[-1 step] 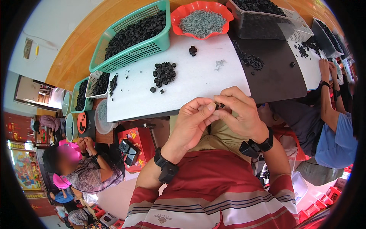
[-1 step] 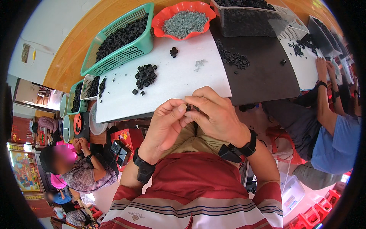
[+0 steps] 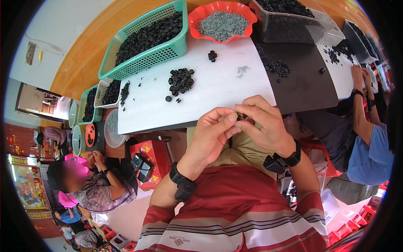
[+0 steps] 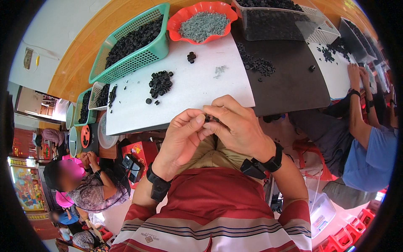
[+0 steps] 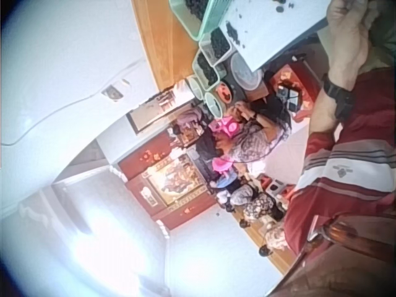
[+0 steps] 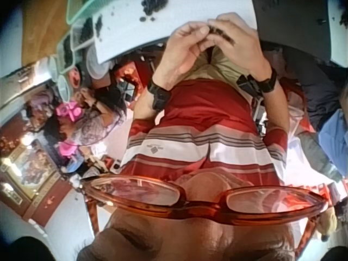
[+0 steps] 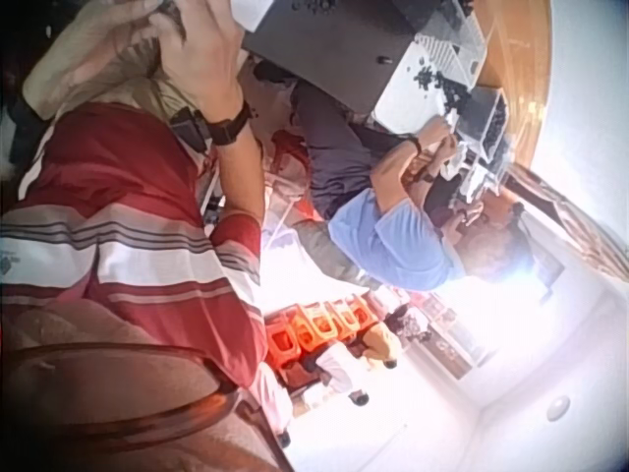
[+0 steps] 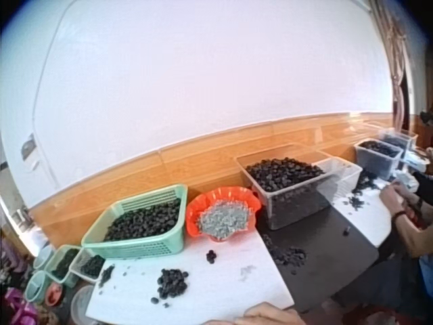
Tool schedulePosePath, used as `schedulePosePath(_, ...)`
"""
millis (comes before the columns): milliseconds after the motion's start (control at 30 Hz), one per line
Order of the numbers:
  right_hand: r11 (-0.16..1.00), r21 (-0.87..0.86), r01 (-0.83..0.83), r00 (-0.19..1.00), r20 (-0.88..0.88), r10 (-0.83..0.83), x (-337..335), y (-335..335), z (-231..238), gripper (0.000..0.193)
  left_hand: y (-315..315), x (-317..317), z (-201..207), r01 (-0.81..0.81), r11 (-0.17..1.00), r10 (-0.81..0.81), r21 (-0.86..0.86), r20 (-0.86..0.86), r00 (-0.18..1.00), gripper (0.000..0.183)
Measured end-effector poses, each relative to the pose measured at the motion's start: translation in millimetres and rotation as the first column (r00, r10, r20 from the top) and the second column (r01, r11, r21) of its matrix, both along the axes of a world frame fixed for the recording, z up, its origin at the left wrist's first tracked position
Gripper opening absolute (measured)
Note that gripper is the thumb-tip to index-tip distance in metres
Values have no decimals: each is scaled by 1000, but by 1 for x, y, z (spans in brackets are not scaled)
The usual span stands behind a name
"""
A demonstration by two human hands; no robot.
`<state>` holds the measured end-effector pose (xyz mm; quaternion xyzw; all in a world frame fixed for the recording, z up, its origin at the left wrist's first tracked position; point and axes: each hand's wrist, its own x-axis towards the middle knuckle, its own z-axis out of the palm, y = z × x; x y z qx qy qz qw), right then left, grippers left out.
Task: Assembling small black plastic parts by snapping components together.
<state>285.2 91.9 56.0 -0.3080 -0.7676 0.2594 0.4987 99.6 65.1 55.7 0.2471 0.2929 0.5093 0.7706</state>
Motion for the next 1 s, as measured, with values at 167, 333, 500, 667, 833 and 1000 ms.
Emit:
schedulePosePath(167,1000,3,-6,999,34,5,0,0,-1,37,2,-3,-1,23,999,-22,-31,11,1000,11)
schedulePosePath(333,1000,-2,-3,1000,15,3,-2,1,-3,37,3,2,6,15,998,-12,-58,51,999,16)
schedulePosePath(500,992,-122,-23,992,-128,7,-4,-1,0,27,3,0,2,21,997,-18,-69,48,999,22)
schedulePosePath(667,998,-67,6,992,-126,-14,-4,0,-3,24,3,1,3,25,998,-21,-64,67,998,22)
schedulePosePath(833,1000,-23,16,989,-146,-19,-6,2,-8,24,3,1,-1,21,998,-16,-64,81,997,22)
schedulePosePath(1000,996,-81,22,980,-197,-37,-6,-2,-6,23,3,3,0,0,997,4,-71,57,998,21)
